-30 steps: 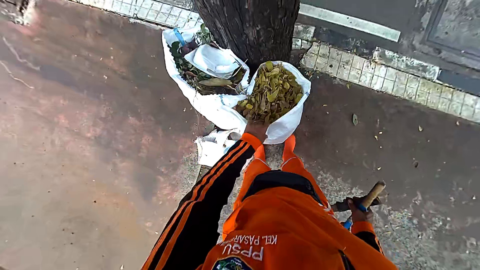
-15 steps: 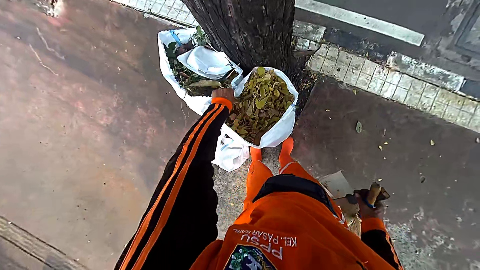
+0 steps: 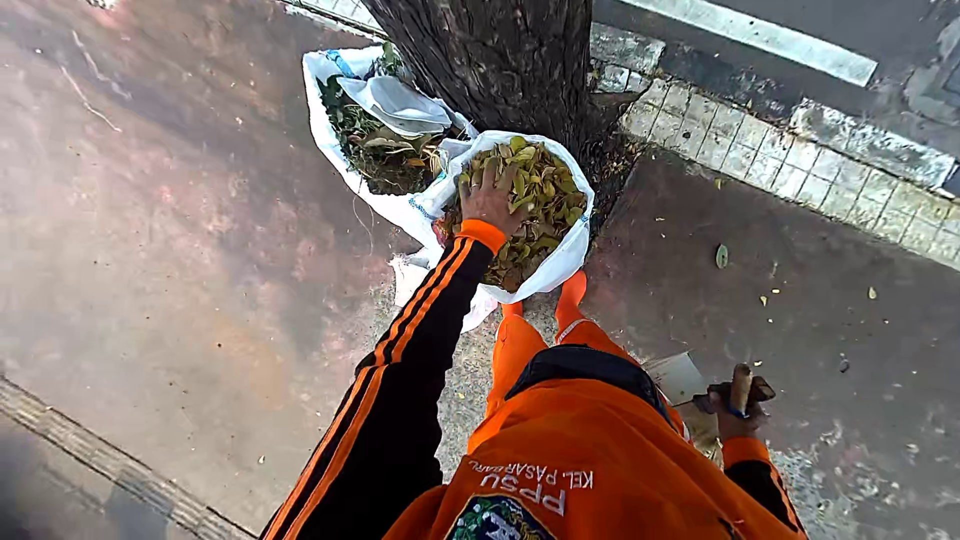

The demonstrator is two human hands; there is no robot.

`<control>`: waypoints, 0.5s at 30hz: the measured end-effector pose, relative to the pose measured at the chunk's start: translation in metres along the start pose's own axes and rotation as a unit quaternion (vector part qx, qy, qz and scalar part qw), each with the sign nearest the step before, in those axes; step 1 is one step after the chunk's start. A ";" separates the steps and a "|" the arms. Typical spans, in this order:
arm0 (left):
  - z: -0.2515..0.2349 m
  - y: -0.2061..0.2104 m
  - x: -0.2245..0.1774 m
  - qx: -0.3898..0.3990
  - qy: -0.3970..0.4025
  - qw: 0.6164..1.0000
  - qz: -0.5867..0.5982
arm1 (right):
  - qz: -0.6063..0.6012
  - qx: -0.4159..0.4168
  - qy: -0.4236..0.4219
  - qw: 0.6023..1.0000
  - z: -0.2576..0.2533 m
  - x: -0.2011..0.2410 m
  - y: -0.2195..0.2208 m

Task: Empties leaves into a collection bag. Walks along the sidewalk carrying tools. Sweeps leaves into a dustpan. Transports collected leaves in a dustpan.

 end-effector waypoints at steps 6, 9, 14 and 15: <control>0.008 0.130 0.005 0.289 0.012 0.954 -0.072 | -0.053 0.019 -0.051 0.997 -0.004 -0.005 0.006; 0.010 0.153 0.013 0.306 -0.002 0.945 -0.120 | -0.067 0.017 -0.022 0.997 0.005 0.006 0.005; -0.013 0.115 -0.010 0.311 -0.083 0.938 -0.127 | -0.053 -0.001 -0.018 0.998 -0.003 0.012 0.005; -0.015 0.090 -0.014 0.322 -0.069 0.935 -0.134 | -0.057 -0.003 -0.025 0.998 -0.001 0.013 0.005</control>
Point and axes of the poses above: each hand's wrist, its own z-axis away from the middle knuckle, its own y-axis out of the palm, x = y × z, the point moved 2 cm from there along -z, towards the middle knuckle, and after that the axes turned 5 degrees about x, right-handed, at the moved point
